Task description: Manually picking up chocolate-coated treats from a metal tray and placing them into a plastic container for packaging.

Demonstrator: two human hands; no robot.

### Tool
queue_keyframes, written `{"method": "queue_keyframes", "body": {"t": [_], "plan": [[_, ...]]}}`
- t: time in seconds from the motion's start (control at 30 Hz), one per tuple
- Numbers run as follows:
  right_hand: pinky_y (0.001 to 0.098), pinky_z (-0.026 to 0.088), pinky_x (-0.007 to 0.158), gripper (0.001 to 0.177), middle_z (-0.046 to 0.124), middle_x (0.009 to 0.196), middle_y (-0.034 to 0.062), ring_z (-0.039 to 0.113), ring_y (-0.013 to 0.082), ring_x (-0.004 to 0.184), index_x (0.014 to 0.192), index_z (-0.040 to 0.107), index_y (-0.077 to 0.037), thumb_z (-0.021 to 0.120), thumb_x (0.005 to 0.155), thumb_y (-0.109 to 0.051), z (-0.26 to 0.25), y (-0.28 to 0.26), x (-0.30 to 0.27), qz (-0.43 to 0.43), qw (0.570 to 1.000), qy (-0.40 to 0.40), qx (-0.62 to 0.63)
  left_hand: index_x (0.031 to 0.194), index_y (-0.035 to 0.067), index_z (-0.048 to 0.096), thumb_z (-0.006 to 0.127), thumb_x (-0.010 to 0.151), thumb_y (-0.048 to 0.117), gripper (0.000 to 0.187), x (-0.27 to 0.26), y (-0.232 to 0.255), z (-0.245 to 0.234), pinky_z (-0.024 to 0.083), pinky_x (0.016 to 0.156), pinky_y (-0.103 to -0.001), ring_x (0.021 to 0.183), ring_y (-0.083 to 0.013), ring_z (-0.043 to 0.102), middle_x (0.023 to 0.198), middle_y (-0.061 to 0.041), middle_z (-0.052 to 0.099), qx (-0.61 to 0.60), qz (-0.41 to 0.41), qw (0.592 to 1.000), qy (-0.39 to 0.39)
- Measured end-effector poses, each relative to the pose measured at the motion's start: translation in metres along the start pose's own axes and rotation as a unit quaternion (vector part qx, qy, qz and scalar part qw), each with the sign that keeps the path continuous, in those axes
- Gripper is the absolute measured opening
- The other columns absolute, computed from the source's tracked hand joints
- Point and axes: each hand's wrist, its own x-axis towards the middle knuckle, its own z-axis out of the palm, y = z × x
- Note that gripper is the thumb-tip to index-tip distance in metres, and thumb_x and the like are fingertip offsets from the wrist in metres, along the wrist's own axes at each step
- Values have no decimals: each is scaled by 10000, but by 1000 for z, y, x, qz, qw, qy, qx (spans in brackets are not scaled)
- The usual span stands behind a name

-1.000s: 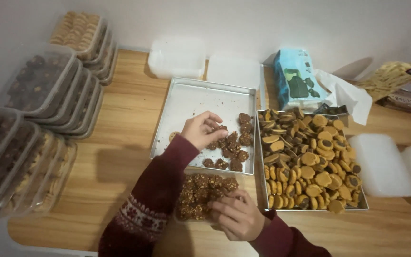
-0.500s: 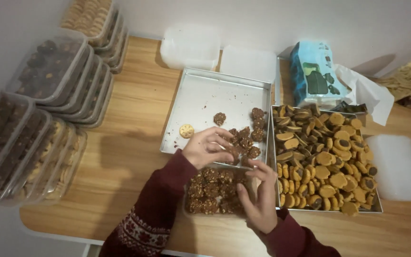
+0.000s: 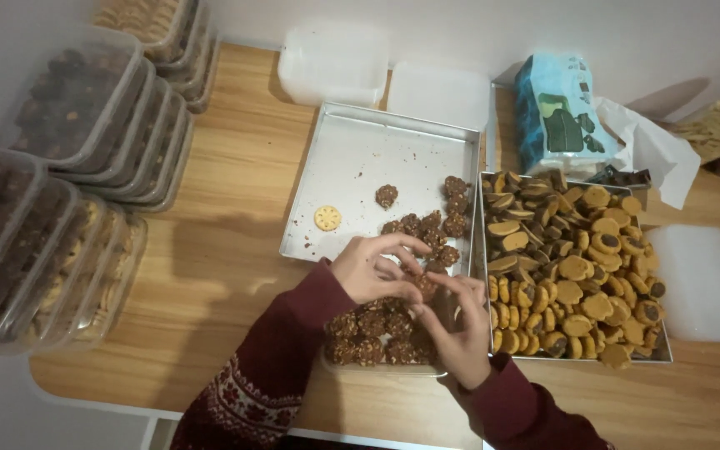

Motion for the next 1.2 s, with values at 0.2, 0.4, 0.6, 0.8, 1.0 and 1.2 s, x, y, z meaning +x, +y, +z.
{"method": "queue_keyframes", "body": {"t": [0.2,0.4,0.6,0.8,1.0,1.2], "plan": [[380,515,995,419,540,1131,77,548,213,1095,1314,630,-74,515,1024,-354,0,1,1,52,993,5,105,1214,133,681,733,869,67,355,0,-9,-4,637,812,-306,900,-170,745,1074,-76,770,93,108,990,-4],[346,413,872,423,639,920,32,542,197,976,1003,740,-85,396,1090,-317,-5,-13,9,8,998,-1,60,1060,158,749,791,836,208,233,6,-29,-1,597,784,-356,821,-155,685,970,-56,764,173,162,971,26],[325,361,851,436,669,818,-35,556,151,881,843,731,-130,420,1086,-314,-4,-17,10,3,997,-1,72,1112,114,730,757,877,188,248,0,-14,-2,583,775,-329,783,-164,686,955,-67,760,164,189,968,24],[335,351,878,469,699,861,-39,555,145,901,868,741,-143,389,1091,-356,-3,-13,9,18,997,-14,78,1183,113,683,728,891,107,296,0,-15,-2,616,778,-280,871,-165,717,1024,-78,759,136,158,978,4],[331,361,923,468,633,967,19,552,169,969,1101,760,-88,438,1051,-424,-4,-5,5,52,997,-16,61,1186,138,684,727,891,109,299,1,-18,-3,622,806,-325,888,-168,730,1058,-77,767,160,174,972,11],[343,478,899,318,632,1023,66,587,196,988,1107,721,-69,558,1015,-326,-6,-3,6,11,994,-5,110,1103,153,710,751,887,108,225,2,-19,-5,576,768,-324,784,-147,682,949,-47,760,156,218,963,13]]}}
